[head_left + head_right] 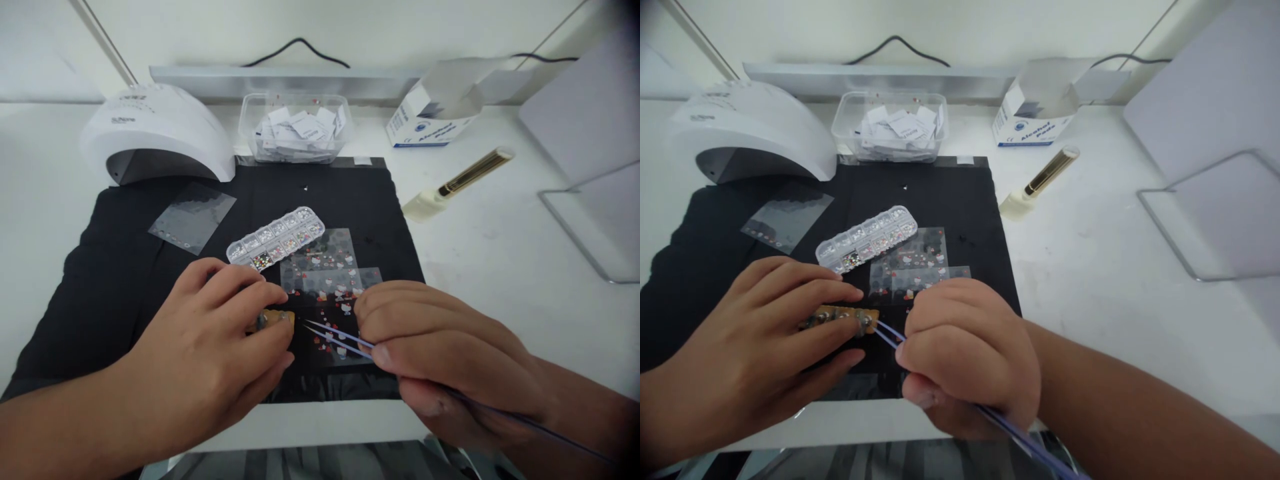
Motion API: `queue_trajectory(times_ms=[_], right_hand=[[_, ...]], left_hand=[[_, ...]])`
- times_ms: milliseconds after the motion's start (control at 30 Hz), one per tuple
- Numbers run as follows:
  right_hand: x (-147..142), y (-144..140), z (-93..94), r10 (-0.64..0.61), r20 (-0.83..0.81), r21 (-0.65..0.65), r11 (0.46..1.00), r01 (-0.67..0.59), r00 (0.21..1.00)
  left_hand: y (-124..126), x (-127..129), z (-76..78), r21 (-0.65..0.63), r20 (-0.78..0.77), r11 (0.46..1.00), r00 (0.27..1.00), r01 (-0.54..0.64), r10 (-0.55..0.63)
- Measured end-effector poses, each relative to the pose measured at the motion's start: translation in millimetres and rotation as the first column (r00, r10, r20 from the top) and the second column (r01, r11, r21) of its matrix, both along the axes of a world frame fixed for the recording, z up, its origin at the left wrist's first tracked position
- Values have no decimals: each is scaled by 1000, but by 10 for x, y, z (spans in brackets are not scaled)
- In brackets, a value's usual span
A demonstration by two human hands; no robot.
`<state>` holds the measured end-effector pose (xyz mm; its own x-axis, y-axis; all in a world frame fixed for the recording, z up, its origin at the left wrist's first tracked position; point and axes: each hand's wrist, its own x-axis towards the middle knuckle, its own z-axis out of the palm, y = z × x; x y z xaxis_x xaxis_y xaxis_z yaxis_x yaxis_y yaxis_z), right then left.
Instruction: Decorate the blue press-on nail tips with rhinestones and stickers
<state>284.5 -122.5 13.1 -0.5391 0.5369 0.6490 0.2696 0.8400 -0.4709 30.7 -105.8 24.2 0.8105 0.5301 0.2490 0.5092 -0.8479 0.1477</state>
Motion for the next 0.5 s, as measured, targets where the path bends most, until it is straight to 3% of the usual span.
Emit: queue_trajectory(times_ms=[133, 333, 500], right_hand=[[3, -14, -14, -6, 3, -9, 1000, 6, 1000], [19, -14, -2, 7, 3, -32, 999, -7, 1000], [22, 7, -11, 4, 14, -36, 999, -4, 1000]], left_hand=[[11, -10, -9, -6, -21, 1000, 1000, 11, -11], [-18, -5, 4, -120, 94, 992, 995, -27, 38], [-21, -18, 25, -120, 124, 993, 992, -9, 24]])
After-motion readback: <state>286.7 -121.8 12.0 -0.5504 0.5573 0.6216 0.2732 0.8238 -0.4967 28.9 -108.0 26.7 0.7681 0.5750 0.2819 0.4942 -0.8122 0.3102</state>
